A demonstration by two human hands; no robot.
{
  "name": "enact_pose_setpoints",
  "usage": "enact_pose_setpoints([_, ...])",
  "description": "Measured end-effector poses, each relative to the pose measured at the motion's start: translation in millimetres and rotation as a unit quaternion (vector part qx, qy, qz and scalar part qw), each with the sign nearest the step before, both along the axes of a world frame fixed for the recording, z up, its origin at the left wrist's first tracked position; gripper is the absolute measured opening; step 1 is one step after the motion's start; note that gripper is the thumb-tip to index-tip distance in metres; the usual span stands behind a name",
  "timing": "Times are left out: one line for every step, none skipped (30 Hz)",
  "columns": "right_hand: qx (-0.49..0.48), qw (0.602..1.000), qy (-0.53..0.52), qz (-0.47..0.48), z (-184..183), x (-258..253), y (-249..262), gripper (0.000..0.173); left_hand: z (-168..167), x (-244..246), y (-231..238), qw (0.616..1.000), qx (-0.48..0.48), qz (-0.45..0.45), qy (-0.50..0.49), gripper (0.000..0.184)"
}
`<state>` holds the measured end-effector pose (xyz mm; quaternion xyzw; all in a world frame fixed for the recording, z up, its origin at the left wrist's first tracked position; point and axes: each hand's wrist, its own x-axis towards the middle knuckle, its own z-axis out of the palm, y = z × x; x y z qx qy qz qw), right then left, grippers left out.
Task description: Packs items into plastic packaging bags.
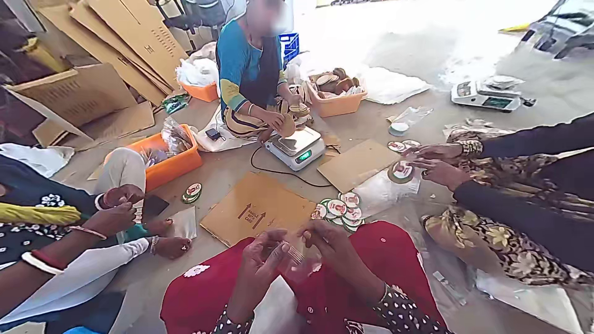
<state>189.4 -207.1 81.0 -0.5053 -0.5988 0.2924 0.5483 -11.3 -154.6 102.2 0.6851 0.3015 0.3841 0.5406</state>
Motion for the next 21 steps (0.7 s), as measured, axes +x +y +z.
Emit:
enact_pose_setpoints([0.010,0.998,-0.062,-0.013,2,-2,0,0.023,5,0,2,0.999,0.023,-0.016,0.037,0.021])
enact_pose_setpoints([0.026,0.991,-0.126,-0.038,4,-3,0,0.023,9,0,4,0.997,0.040,-0.029,0.062,0.017])
enact_pose_setpoints([0.042,0.982,-0.174,-0.063,4,-4,1,0.021,11,2,4,0.996,0.044,-0.035,0.071,0.016])
enact_pose_setpoints([0.054,0.975,-0.203,-0.079,4,-4,2,0.020,12,4,3,0.997,0.029,-0.039,0.066,0.015])
enact_pose_setpoints([0.053,0.973,-0.208,-0.088,5,-3,3,0.020,13,6,1,0.998,-0.002,-0.043,0.051,0.013])
enact_pose_setpoints([0.046,0.975,-0.196,-0.090,5,-1,3,0.023,14,8,-1,0.998,-0.046,-0.047,0.024,0.010])
enact_pose_setpoints([0.036,0.980,-0.174,-0.086,4,1,4,0.030,14,9,-3,0.994,-0.092,-0.054,-0.009,0.008])
enact_pose_setpoints([0.029,0.985,-0.152,-0.079,1,4,6,0.038,13,11,-6,0.988,-0.137,-0.061,-0.046,0.005])
enact_pose_setpoints([0.029,0.988,-0.134,-0.075,-2,7,9,0.044,13,13,-10,0.979,-0.179,-0.064,-0.077,0.004])
enact_pose_setpoints([0.035,0.989,-0.116,-0.080,-5,10,12,0.046,13,15,-14,0.970,-0.215,-0.062,-0.099,0.003])
enact_pose_setpoints([0.044,0.988,-0.109,-0.095,-8,13,15,0.046,12,18,-17,0.961,-0.242,-0.054,-0.118,0.003])
enact_pose_setpoints([0.049,0.986,-0.111,-0.113,-8,16,16,0.046,11,20,-18,0.956,-0.258,-0.041,-0.132,0.003])
enact_pose_setpoints([0.051,0.984,-0.115,-0.130,-7,19,16,0.044,10,22,-18,0.956,-0.257,-0.018,-0.139,0.003])
enact_pose_setpoints([0.058,0.981,-0.115,-0.148,-5,21,14,0.041,8,23,-17,0.961,-0.236,0.015,-0.140,0.005])
enact_pose_setpoints([0.067,0.977,-0.114,-0.166,-4,22,12,0.039,6,25,-15,0.970,-0.196,0.048,-0.138,0.008])
enact_pose_setpoints([0.072,0.977,-0.108,-0.171,-1,21,9,0.037,4,27,-13,0.978,-0.145,0.074,-0.131,0.010])
enact_pose_setpoints([0.072,0.979,-0.097,-0.161,1,19,6,0.036,2,28,-12,0.983,-0.100,0.092,-0.127,0.012])
enact_pose_setpoints([0.065,0.983,-0.088,-0.146,1,15,3,0.035,1,30,-13,0.985,-0.067,0.106,-0.121,0.011])
enact_pose_setpoints([0.054,0.987,-0.086,-0.125,0,13,1,0.035,0,32,-14,0.987,-0.048,0.111,-0.110,0.006])
enact_pose_setpoints([0.045,0.990,-0.086,-0.107,-1,13,1,0.039,0,34,-16,0.989,-0.040,0.102,-0.098,0.003])
enact_pose_setpoints([0.044,0.991,-0.085,-0.092,-2,16,3,0.042,-1,35,-17,0.992,-0.043,0.084,-0.089,0.009])
